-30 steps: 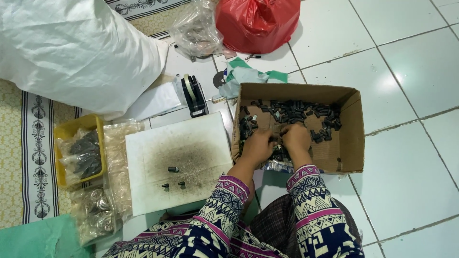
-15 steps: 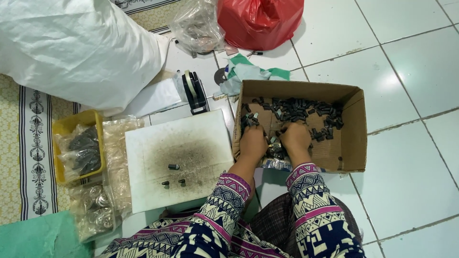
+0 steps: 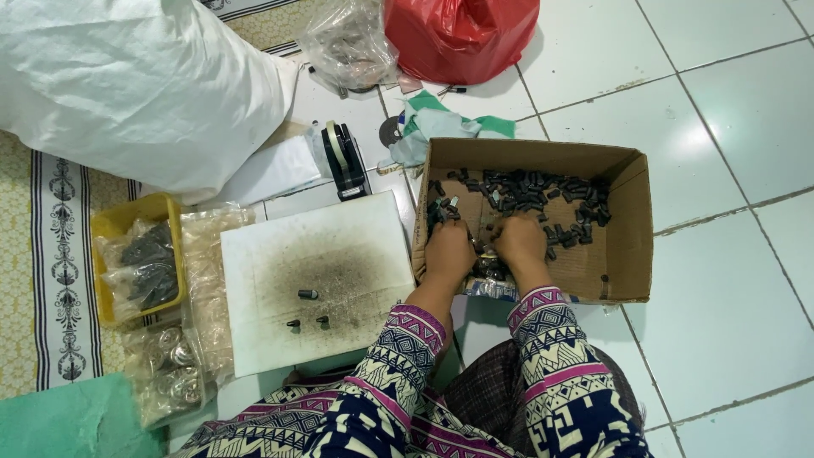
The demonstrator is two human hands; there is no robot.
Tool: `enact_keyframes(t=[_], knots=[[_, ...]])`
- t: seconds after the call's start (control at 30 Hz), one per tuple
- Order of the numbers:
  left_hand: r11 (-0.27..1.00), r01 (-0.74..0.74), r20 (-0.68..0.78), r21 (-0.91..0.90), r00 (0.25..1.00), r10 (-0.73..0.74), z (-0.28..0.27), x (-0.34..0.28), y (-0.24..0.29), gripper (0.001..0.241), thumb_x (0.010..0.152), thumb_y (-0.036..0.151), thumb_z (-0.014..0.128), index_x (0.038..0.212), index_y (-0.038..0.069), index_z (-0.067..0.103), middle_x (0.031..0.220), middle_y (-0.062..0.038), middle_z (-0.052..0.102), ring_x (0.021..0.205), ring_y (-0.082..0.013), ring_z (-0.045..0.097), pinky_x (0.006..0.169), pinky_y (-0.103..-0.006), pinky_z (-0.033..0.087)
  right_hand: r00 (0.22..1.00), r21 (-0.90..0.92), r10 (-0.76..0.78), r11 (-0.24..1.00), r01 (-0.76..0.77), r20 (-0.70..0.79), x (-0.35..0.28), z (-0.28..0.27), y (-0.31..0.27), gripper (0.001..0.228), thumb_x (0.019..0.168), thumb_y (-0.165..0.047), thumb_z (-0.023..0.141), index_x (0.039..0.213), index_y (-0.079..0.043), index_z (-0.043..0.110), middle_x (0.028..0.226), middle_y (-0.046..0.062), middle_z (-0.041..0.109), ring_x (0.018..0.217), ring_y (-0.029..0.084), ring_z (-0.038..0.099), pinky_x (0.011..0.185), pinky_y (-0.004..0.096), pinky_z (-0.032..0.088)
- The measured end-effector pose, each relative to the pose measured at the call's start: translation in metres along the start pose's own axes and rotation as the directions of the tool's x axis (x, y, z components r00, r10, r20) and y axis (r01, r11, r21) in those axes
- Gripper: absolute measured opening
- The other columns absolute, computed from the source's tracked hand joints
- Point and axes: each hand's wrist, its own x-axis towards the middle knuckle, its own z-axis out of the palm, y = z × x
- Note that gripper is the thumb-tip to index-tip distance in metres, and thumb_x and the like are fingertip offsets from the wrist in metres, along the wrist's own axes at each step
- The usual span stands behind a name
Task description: Assembling small black metal components by placing them into a specific arrangement on a white template board.
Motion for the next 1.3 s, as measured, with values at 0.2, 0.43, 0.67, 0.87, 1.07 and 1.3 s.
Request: enact_keyframes(t=[0.2, 0.43, 0.67, 0.87, 1.07, 1.3], knots=[[1.0, 0.02, 0.042, -0.006, 0.999, -0.02, -0.003, 0.001, 0.002, 0.019, 0.085, 0.006, 0.068, 0.099, -0.007, 0.068, 0.091, -0.022, 0.067, 0.093, -0.0335, 0.067, 0.078, -0.0392, 0.063, 0.999, 0.028, 0.017, 0.999, -0.016, -0.03, 0.006, 0.011, 0.012, 0.021, 0.088, -0.009, 0.069, 0.104, -0.003, 0.08, 0.096, 0.023, 0.07, 0.098, 0.038, 0.067, 0.084, 0.045, 0.059], [1.0, 0.024, 0.041, -0.001, 0.999, -0.024, 0.002, 0.003, -0.001, 0.018, 0.085, 0.006, 0.069, 0.099, -0.005, 0.068, 0.092, -0.02, 0.067, 0.093, -0.0322, 0.068, 0.077, -0.038, 0.063, 0.999, -0.041, 0.016, 0.999, -0.018, -0.05, 0.021, 0.033, 0.02, 0.02, 0.088, -0.02, 0.073, 0.094, -0.004, 0.081, 0.085, 0.021, 0.072, 0.087, 0.036, 0.072, 0.074, 0.045, 0.061], [1.0, -0.001, 0.022, -0.015, 1.0, 0.001, -0.001, 0.0, 0.001, 0.014, 0.087, 0.003, 0.065, 0.097, -0.005, 0.069, 0.089, -0.021, 0.066, 0.09, -0.0321, 0.068, 0.074, -0.0376, 0.063, 0.999, -0.123, 0.029, 0.992, -0.033, -0.037, 0.015, 0.034, 0.006, 0.015, 0.087, -0.009, 0.067, 0.086, 0.0, 0.079, 0.08, 0.02, 0.073, 0.085, 0.036, 0.072, 0.073, 0.042, 0.057], [0.994, -0.044, -0.044, -0.095, 0.998, 0.04, -0.03, -0.003, 0.017, 0.015, 0.088, 0.005, 0.067, 0.099, -0.004, 0.069, 0.089, -0.02, 0.067, 0.089, -0.032, 0.069, 0.072, -0.0377, 0.063, 0.997, 0.295, 0.083, 0.952, -0.078, -0.005, 0.015, 0.018, 0.024, 0.016, 0.086, -0.014, 0.07, 0.095, -0.006, 0.08, 0.092, 0.021, 0.076, 0.095, 0.041, 0.072, 0.077, 0.047, 0.057], [0.896, -0.179, -0.264, -0.407, 0.962, 0.072, -0.053, -0.022, 0.029, 0.017, 0.091, 0.007, 0.071, 0.107, 0.0, 0.073, 0.089, -0.016, 0.069, 0.089, -0.0297, 0.07, 0.071, -0.0337, 0.062, 0.996, 0.738, 0.065, 0.675, 0.001, -0.061, -0.01, -0.011, 0.012, 0.022, 0.087, -0.017, 0.075, 0.104, -0.004, 0.079, 0.089, 0.019, 0.075, 0.084, 0.027, 0.069, 0.068, 0.04, 0.054], [0.759, -0.137, -0.4, -0.637, 0.9, -0.172, -0.1, -0.078, 0.0, 0.019, 0.085, 0.011, 0.083, 0.102, 0.007, 0.077, 0.089, -0.011, 0.073, 0.082, -0.0266, 0.073, 0.062, -0.0327, 0.063, 0.965, 0.817, -0.156, 0.514, 0.262, -0.211, -0.07, -0.037, -0.046, 0.015, 0.089, -0.013, 0.076, 0.102, -0.004, 0.078, 0.087, 0.009, 0.071, 0.082, 0.013, 0.059, 0.07, 0.03, 0.052]])
